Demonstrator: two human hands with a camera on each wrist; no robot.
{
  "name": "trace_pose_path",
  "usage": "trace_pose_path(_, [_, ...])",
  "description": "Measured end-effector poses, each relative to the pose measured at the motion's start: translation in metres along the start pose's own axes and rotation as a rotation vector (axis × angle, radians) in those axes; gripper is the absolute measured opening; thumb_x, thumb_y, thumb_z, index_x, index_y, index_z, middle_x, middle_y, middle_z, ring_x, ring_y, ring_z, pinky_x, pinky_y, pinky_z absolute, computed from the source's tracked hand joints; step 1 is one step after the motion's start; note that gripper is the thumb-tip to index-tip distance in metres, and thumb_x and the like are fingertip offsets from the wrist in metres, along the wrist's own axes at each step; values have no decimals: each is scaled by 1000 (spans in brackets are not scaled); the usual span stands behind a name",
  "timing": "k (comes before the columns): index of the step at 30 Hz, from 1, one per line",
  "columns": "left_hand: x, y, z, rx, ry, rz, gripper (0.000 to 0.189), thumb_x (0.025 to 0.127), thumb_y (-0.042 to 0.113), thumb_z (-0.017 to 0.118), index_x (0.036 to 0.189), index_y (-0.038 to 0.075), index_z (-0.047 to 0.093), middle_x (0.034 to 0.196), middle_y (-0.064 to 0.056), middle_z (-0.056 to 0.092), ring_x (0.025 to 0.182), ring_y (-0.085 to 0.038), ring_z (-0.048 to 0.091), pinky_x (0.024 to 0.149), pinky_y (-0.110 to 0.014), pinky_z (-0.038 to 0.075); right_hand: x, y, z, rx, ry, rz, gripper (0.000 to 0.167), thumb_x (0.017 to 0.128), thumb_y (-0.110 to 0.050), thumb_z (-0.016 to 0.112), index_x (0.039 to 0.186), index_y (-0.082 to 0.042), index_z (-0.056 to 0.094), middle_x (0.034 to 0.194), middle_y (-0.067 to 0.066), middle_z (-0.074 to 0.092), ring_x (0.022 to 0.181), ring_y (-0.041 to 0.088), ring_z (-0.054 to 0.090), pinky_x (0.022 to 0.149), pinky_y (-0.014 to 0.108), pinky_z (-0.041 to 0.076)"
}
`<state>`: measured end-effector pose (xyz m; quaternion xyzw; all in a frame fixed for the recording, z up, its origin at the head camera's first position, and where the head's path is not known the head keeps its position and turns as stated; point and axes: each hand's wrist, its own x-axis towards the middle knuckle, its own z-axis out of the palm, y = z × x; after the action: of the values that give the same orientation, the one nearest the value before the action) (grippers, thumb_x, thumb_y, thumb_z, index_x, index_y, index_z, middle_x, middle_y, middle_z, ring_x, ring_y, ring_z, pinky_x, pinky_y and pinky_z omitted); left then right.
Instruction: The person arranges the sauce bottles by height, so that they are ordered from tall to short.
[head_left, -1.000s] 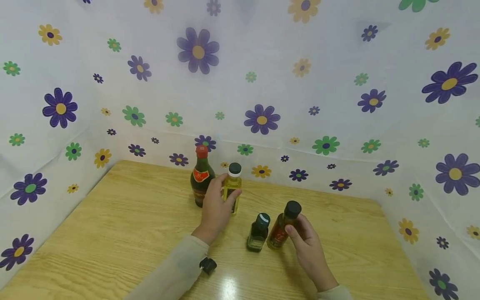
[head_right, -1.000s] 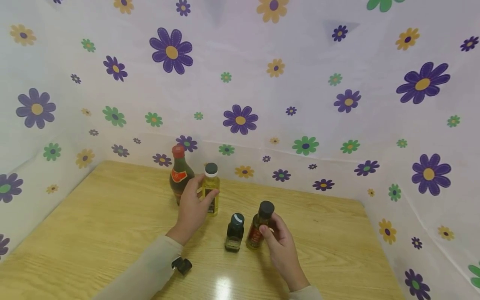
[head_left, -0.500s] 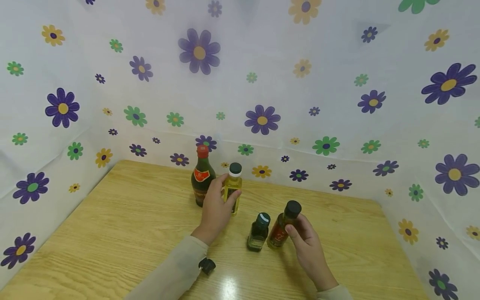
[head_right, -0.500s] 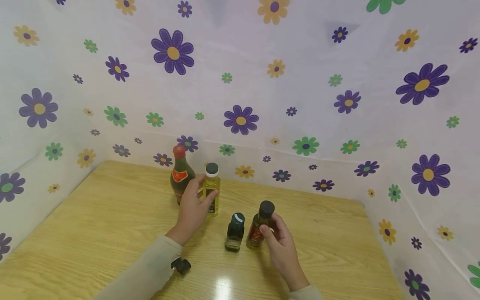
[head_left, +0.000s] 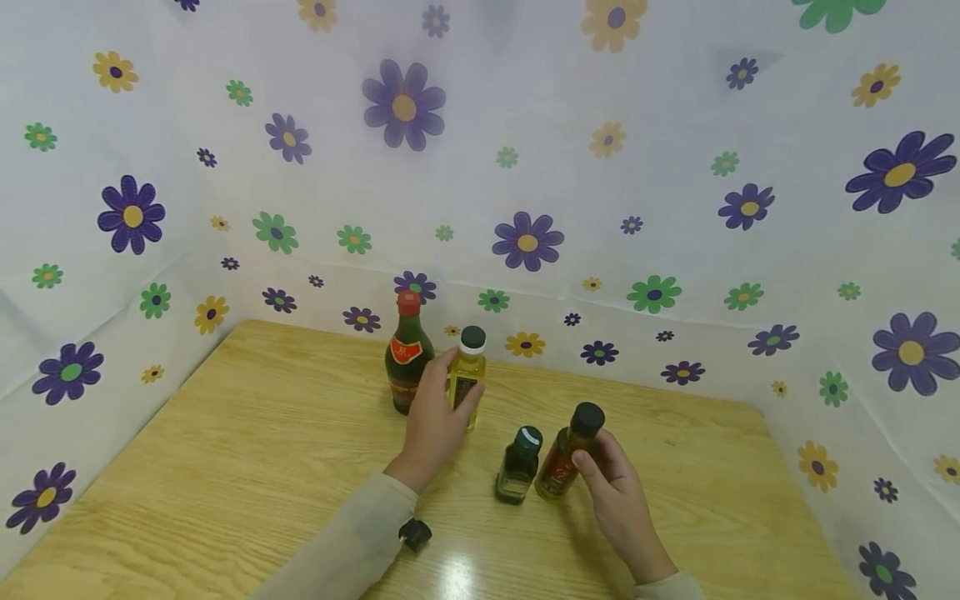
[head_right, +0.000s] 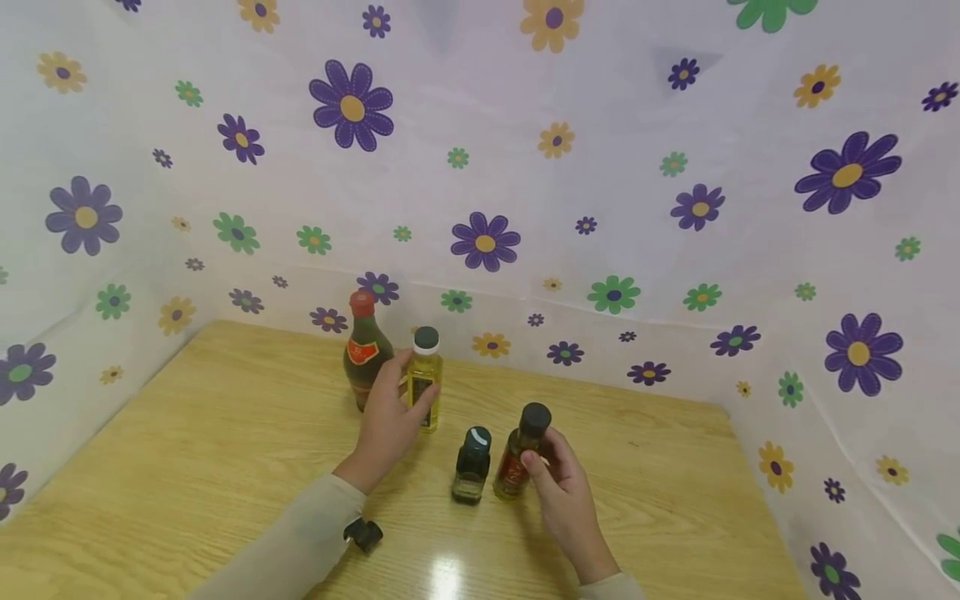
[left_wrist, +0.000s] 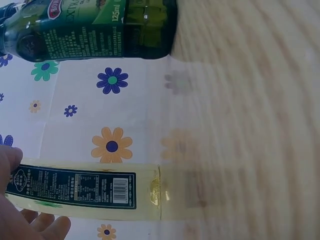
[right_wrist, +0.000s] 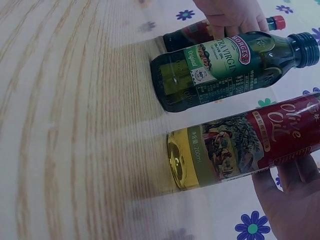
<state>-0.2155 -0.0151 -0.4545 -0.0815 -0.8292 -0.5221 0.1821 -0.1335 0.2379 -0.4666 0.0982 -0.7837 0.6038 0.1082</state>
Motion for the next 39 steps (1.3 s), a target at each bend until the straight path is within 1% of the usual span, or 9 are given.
trace_pose_path(7, [-6, 4, -1, -83, 39, 42, 75, 96, 23, 76, 157, 10, 33, 153, -8, 40, 139, -32, 47, 113, -49, 46, -1, 0, -1, -6, 7, 0, 33, 108, -7, 52, 141, -3, 54, 130, -8, 64, 124, 0, 58, 100, 13, 47])
trace_pose_path(14, [-8, 12, -27, -189, 113, 165, 62, 99, 14, 71, 150, 5, 37, 147, -12, 45, 133, -31, 50, 111, -52, 47, -1, -1, -1, -6, 7, -10, 33, 108, -7, 52, 140, -2, 55, 130, -9, 64, 124, 0, 59, 100, 13, 47])
trace_pose_path(16, [-5, 9, -37, -203, 138, 202, 62, 99, 12, 70, 150, 4, 36, 145, -16, 45, 128, -33, 52, 104, -54, 50, -1, -1, -1, -6, 5, -10, 33, 108, -7, 52, 141, -2, 55, 130, -9, 64, 123, 0, 59, 100, 13, 47])
trace_pose_path(20, [6, -8, -58, -168, 204, 264, 63, 98, 10, 70, 151, 4, 36, 147, -19, 43, 131, -34, 47, 108, -54, 42, -1, 1, -1, -6, 2, -11, 33, 108, -7, 52, 141, -2, 55, 130, -9, 64, 123, 0, 59, 100, 14, 48])
trace_pose_path(22, [14, -18, -68, -139, 213, 274, 65, 97, 9, 71, 151, 4, 36, 149, -17, 41, 138, -33, 42, 117, -54, 34, -1, 1, -2, -5, 0, -11, 33, 108, -7, 52, 141, -3, 54, 130, -9, 64, 123, 0, 59, 100, 14, 48])
trace_pose_path(23, [17, -23, -73, -122, 207, 271, 66, 97, 10, 71, 152, 4, 35, 152, -16, 39, 144, -32, 37, 122, -54, 26, -1, 1, -2, -4, -1, -11, 33, 108, -7, 52, 141, -3, 54, 130, -9, 64, 124, 0, 59, 100, 14, 48])
trace_pose_path(26, [26, -34, -84, -97, 143, 231, 70, 98, 15, 71, 156, 7, 33, 154, -14, 38, 145, -32, 36, 124, -54, 26, -1, 1, -2, -3, -2, -12, 34, 108, -7, 52, 141, -2, 54, 131, -9, 63, 124, 0, 58, 101, 14, 47])
trace_pose_path(32, [41, -47, -99, -56, -49, 94, 76, 100, 34, 71, 161, 13, 32, 160, -15, 36, 146, -37, 36, 121, -59, 29, 0, 0, -1, -6, 2, -7, 33, 108, -7, 53, 141, -3, 55, 131, -8, 64, 124, 0, 58, 101, 13, 47])
trace_pose_path(39, [49, -52, -105, -118, -162, 7, 80, 96, 38, 75, 160, 13, 34, 160, -14, 40, 146, -37, 39, 121, -58, 31, 0, -1, 0, -10, 4, -2, 32, 108, -7, 53, 139, -2, 55, 130, -7, 64, 124, 1, 59, 100, 14, 47])
